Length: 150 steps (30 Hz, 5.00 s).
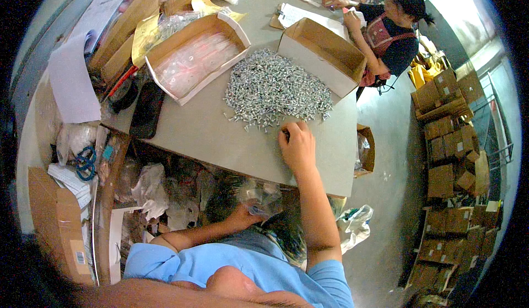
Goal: The person sorts small screws from a pile on a table, placing them into a plastic bag by hand while sitting at a cluttered workspace.
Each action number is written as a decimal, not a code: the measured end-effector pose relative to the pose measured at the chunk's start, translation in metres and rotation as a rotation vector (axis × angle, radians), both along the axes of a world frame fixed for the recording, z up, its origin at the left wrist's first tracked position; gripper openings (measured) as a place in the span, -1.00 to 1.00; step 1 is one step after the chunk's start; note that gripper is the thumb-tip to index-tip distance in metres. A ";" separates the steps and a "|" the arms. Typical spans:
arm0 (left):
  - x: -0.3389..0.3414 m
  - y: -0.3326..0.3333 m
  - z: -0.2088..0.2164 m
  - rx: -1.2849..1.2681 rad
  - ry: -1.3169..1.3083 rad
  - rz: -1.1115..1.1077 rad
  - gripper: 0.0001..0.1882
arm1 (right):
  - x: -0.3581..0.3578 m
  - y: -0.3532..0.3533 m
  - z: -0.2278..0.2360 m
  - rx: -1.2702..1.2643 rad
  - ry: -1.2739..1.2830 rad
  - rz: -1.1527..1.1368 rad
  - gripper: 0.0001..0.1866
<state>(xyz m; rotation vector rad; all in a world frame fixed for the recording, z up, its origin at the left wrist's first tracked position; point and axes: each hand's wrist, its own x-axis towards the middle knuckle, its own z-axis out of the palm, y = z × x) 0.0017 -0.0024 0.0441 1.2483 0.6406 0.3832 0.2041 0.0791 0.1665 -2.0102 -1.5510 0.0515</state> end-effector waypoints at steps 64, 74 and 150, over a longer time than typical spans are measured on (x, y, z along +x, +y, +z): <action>-0.050 0.082 0.148 0.870 -0.257 -0.070 -0.93 | -0.058 -0.114 0.040 0.065 0.600 0.765 -0.87; -0.041 0.300 0.214 1.286 0.170 0.827 -0.83 | -0.019 -0.100 -0.010 0.130 0.726 0.173 -0.90; 0.008 0.313 0.169 1.372 0.205 0.640 -0.82 | 0.025 -0.099 0.013 0.188 0.512 0.324 -0.90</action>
